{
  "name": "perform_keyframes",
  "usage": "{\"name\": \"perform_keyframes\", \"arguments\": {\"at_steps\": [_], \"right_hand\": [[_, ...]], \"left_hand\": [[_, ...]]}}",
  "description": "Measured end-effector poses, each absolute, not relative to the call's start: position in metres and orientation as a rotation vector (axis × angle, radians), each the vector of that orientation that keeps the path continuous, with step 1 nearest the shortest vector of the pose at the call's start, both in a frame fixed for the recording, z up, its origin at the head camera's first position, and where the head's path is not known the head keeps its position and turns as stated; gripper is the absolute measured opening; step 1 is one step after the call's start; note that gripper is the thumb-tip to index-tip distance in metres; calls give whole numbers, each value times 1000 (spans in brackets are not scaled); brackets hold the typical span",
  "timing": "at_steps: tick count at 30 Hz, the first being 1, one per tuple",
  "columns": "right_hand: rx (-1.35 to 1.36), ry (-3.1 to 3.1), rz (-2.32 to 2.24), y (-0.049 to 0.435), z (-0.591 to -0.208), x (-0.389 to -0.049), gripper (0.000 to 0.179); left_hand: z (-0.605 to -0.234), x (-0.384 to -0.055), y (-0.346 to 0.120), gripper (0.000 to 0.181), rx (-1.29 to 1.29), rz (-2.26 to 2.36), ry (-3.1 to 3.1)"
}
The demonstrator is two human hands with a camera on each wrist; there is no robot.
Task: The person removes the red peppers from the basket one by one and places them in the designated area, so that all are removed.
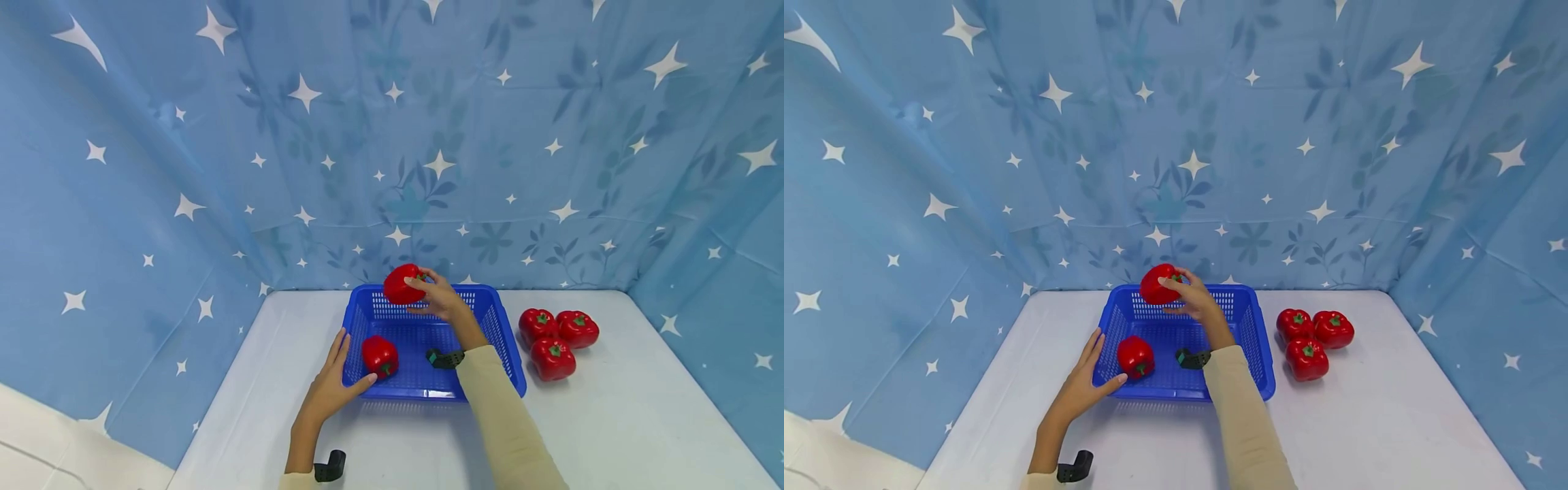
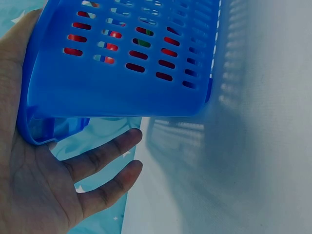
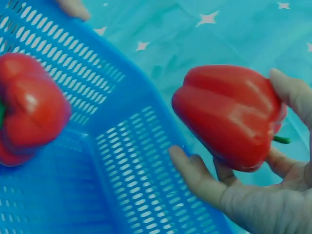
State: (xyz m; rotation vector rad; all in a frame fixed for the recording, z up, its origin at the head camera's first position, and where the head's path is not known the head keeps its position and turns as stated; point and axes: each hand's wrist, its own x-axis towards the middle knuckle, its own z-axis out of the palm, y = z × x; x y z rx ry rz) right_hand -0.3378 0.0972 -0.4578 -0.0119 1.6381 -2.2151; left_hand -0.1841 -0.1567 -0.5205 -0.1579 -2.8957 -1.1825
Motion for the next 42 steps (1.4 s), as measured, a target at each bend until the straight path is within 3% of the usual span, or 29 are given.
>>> {"name": "perform_keyframes", "arguments": {"at_steps": [30,42], "right_hand": [[-220,1447,-2482,160,-428,-314,58],[-243,1743,-2673,234,-385,-271,46]], "left_hand": [[-519,-181,-157,106,-160,-1180,-2918],[-520,-183,-157,105,-162,-1183,-2913]]}}
